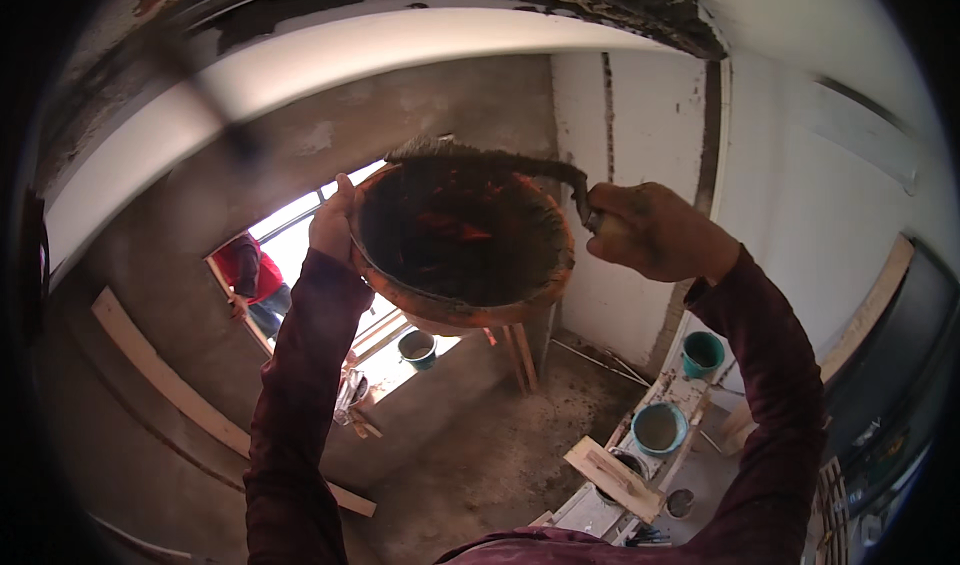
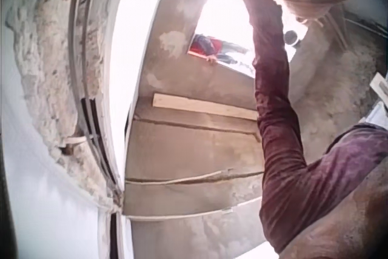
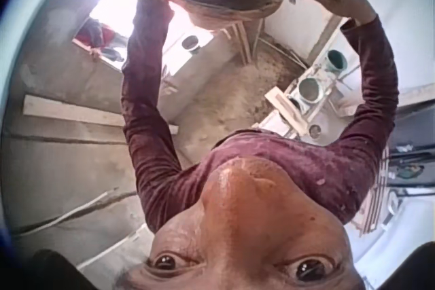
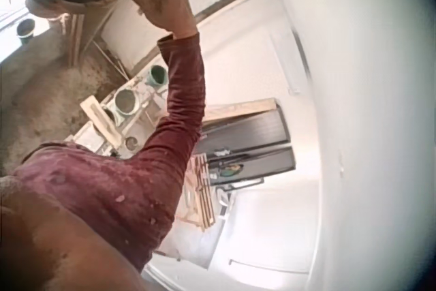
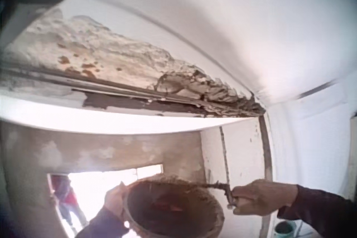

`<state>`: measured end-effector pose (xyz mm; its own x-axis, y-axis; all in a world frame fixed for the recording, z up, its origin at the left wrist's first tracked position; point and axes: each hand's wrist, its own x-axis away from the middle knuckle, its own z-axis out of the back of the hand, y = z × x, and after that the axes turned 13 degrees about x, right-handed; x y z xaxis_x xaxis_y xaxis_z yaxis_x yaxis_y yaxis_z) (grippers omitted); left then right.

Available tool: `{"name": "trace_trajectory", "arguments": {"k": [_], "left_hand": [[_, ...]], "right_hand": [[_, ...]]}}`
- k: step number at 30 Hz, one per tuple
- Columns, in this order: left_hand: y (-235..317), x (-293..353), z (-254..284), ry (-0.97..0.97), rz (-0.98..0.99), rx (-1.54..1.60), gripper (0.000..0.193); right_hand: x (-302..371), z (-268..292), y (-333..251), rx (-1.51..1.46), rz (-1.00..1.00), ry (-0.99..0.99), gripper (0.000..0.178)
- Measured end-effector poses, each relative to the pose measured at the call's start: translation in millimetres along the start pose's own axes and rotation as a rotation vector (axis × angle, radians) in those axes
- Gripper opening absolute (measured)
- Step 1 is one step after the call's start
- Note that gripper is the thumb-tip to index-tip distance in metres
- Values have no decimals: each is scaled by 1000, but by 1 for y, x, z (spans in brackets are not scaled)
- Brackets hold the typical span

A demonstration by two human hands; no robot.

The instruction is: The person applies plaster or mortar to the underside of a ceiling beam using a trowel while holding a bucket of material.

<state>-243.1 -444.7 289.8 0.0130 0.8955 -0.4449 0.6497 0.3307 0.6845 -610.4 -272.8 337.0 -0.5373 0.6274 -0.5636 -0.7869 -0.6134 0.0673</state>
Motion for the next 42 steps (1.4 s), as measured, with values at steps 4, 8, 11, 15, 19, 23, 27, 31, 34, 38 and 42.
{"name": "trace_trajectory", "arguments": {"k": [4, 8, 11, 15, 19, 23, 27, 31, 34, 38, 42], "left_hand": [[34, 4, 4, 6, 8, 84, 42], [75, 22, -9, 39, 8, 125, 45], [97, 33, -23, 39, 41, 100, 46], [113, 31, -31, 21, 45, 92, 42], [113, 20, -47, 58, 7, 45, 41], [102, -18, -32, -45, 46, -43, 42], [65, -32, -72, -44, -85, -186, 59], [49, -50, -99, 100, -91, -538, 50], [30, -38, -129, 36, -39, -395, 63], [21, -32, -150, -48, -101, -431, 62], [25, -9, -169, -106, -173, -640, 48]], "right_hand": [[-17, 2, 0, 82, 116, 119, 33], [-24, 4, -19, 103, 111, 172, 31], [-31, 8, -23, 101, 46, 175, 30], [-29, 24, -36, 243, 28, 216, 27], [-12, 49, -43, 390, -9, 232, 26], [5, 87, -66, 476, -103, 168, 26], [29, 131, -91, 639, -186, 107, 24], [35, 156, -111, 766, -230, 118, 22], [32, 178, -121, 796, -363, 51, 18], [19, 194, -106, 925, -283, 64, 19], [8, 196, -89, 927, -356, 40, 20]]}}
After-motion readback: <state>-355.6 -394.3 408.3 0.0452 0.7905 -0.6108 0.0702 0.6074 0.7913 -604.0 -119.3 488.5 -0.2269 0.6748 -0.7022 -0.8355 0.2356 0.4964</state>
